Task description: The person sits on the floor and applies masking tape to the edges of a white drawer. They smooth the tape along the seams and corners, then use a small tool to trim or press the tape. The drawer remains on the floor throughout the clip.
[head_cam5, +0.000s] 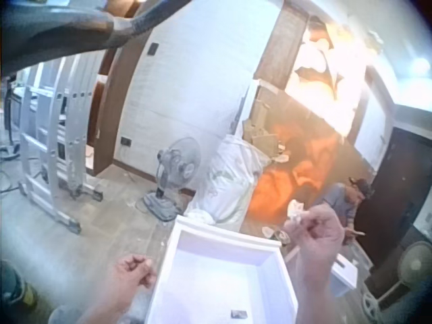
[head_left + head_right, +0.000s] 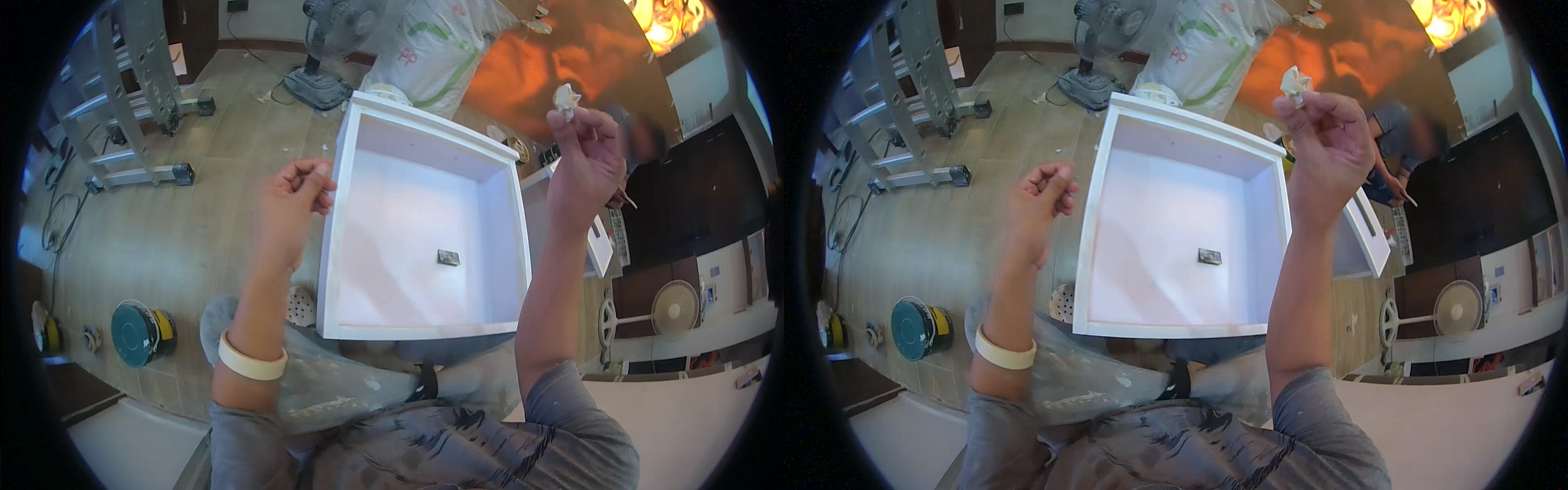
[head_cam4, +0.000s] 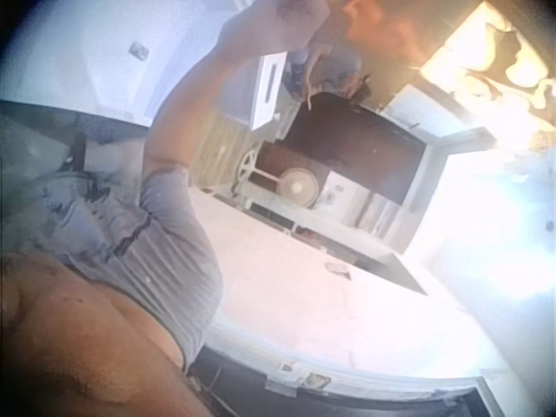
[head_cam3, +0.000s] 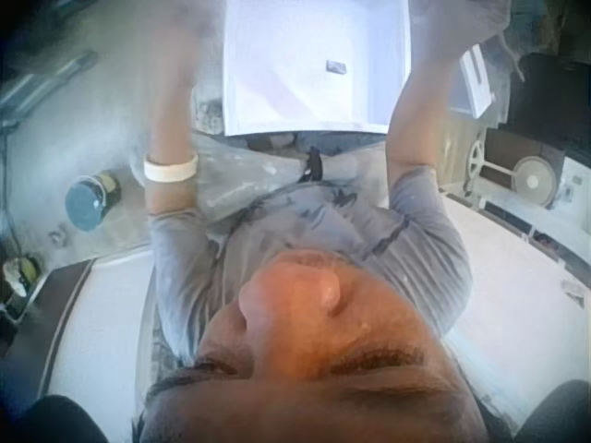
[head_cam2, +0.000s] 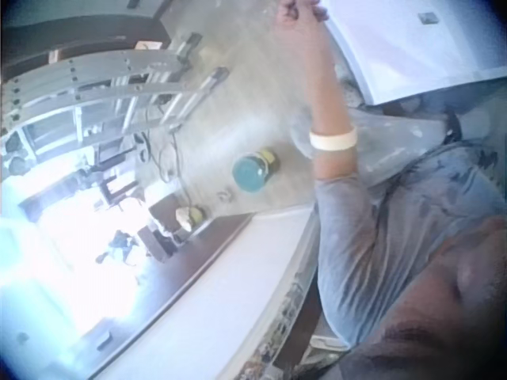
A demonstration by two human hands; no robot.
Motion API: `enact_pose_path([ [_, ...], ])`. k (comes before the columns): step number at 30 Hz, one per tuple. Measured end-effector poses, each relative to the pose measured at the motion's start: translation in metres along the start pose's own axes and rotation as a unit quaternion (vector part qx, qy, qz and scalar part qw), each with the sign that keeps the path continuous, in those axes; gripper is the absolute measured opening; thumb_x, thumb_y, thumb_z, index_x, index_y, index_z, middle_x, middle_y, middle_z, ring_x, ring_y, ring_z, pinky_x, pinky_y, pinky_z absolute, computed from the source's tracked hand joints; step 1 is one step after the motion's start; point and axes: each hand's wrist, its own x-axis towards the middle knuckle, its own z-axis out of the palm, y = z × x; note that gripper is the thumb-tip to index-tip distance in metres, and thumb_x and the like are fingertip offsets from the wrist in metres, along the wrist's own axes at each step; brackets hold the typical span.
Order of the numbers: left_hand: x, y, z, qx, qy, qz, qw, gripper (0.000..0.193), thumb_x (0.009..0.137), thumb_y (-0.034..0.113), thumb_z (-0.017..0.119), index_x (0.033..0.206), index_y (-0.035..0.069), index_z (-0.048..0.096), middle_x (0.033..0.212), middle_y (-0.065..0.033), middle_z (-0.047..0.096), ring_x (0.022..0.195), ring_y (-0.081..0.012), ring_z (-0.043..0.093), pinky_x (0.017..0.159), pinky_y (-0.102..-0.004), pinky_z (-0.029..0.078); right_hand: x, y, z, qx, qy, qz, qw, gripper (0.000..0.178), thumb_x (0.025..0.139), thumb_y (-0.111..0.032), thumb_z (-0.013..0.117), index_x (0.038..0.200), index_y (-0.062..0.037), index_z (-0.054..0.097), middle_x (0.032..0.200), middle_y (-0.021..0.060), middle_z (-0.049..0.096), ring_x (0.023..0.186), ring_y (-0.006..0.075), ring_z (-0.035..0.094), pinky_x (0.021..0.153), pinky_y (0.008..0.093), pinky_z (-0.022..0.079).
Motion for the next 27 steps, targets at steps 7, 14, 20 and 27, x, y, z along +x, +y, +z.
enact_pose_path([
  [7, 0.002, 0.008, -0.009, -0.109, 0.04, 0.014, 0.993, 0.021, 0.1, 0.019, 0.071, 0.114, 0.004, 0.069, 0.089, -0.0022, 0.068, 0.07, -0.0069, 0.059, 0.065, -0.022, 0.048, 0.024, 0.048, -0.001, -0.167, 0.094, -0.172, 0.966, 0.015, 0.089, 0.011, 0.072, 0.099, 0.0009, 0.069, 0.109, 0.0091, 0.064, 0.1, 0.0167, 0.067, 0.093, 0.0293, 0.055],
  [14, 0.012, 0.019, -0.03, -0.143, 0.096, 0.029, 0.985, 0.02, 0.1, 0.018, 0.07, 0.115, 0.004, 0.068, 0.087, -0.0017, 0.067, 0.067, -0.0064, 0.056, 0.062, -0.0217, 0.046, 0.04, 0.029, 0.049, -0.002, 0.179, -0.186, 0.966, 0.015, 0.101, -0.004, 0.064, 0.11, -0.0012, 0.053, 0.094, 0.0097, 0.064, 0.087, 0.0169, 0.068, 0.085, 0.0306, 0.058],
  [20, 0.015, 0.012, -0.017, -0.146, 0.078, 0.015, 0.986, 0.019, 0.1, 0.018, 0.07, 0.114, 0.005, 0.068, 0.086, -0.0013, 0.066, 0.066, -0.0063, 0.056, 0.062, -0.022, 0.046, 0.027, 0.056, 0.034, -0.08, 0.133, -0.166, 0.974, 0.015, 0.108, -0.016, 0.056, 0.107, -0.0014, 0.056, 0.087, 0.0084, 0.064, 0.081, 0.0144, 0.065, 0.091, 0.0408, 0.06],
  [27, 0.017, 0.005, -0.017, -0.138, 0.095, 0.013, 0.986, 0.017, 0.099, 0.018, 0.071, 0.109, 0.004, 0.069, 0.085, -0.0021, 0.067, 0.066, -0.0075, 0.056, 0.061, -0.0235, 0.045, 0.039, 0.087, 0.05, -0.116, 0.159, -0.222, 0.955, 0.01, 0.1, 0.001, 0.063, 0.11, 0.0006, 0.061, 0.109, 0.0101, 0.064, 0.094, 0.02, 0.071, 0.09, 0.0311, 0.057],
])
